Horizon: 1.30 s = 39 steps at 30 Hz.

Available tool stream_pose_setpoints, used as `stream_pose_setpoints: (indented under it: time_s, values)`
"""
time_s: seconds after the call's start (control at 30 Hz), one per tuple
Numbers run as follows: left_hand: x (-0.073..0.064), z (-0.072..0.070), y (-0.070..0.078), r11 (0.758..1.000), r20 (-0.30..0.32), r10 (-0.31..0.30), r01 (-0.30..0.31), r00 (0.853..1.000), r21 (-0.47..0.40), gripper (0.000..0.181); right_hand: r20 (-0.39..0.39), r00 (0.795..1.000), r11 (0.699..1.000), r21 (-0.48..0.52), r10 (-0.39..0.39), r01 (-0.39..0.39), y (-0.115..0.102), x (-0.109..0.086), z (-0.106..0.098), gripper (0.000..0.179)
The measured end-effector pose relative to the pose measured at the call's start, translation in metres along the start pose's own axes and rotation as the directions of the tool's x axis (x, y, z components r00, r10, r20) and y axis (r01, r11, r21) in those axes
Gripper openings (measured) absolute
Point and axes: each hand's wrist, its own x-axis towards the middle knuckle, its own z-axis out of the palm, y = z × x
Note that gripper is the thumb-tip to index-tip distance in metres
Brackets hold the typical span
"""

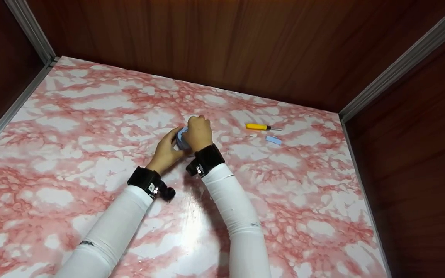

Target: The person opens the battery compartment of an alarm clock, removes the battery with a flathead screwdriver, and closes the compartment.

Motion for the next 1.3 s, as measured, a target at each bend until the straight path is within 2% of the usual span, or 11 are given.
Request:
stream_pose_setpoints:
  time_s: [0.33, 0.53, 0.83, 1.13, 1.3]
  values:
    - [-0.0004, -0.0010, -0.0007, 1.000, -0.001, 0.023, -0.023, 1.000, -0.009, 0.091, 0.013, 1.000, 0.997, -0.078, -0.026, 0.027, -0.0045, 0.0020, -0.0007, 0.026]
    - [-0.0003, -0.0007, -0.0022, 1.000, -0.013, 0.023, -0.023, 1.000, -0.001, 0.088, 0.016, 0.999, 0.996, -0.086, -0.033, 0.035, -0.0066, 0.0021, -0.0010, 0.029]
    - [-0.0002, 0.0001, 0.0005, 1.000, -0.009, 0.007, -0.007, 1.000, 0.004, 0.086, 0.007, 1.000, 0.997, -0.073, -0.005, 0.005, -0.0056, 0.0039, 0.0002, 0.027]
    - [0.0009, 0.0011, 0.0002, 0.999, -0.017, 0.054, -0.054, 0.998, -0.002, 0.078, 0.018, 1.000, 0.998, -0.059, 0.002, -0.001, -0.0082, 0.0031, -0.0026, 0.020]
    - [0.0017, -0.0002, 0.0019, 1.000, -0.003, 0.013, -0.012, 1.000, 0.015, 0.082, 0.023, 1.000, 0.999, -0.042, 0.005, -0.004, -0.0094, 0.0027, -0.0051, 0.021]
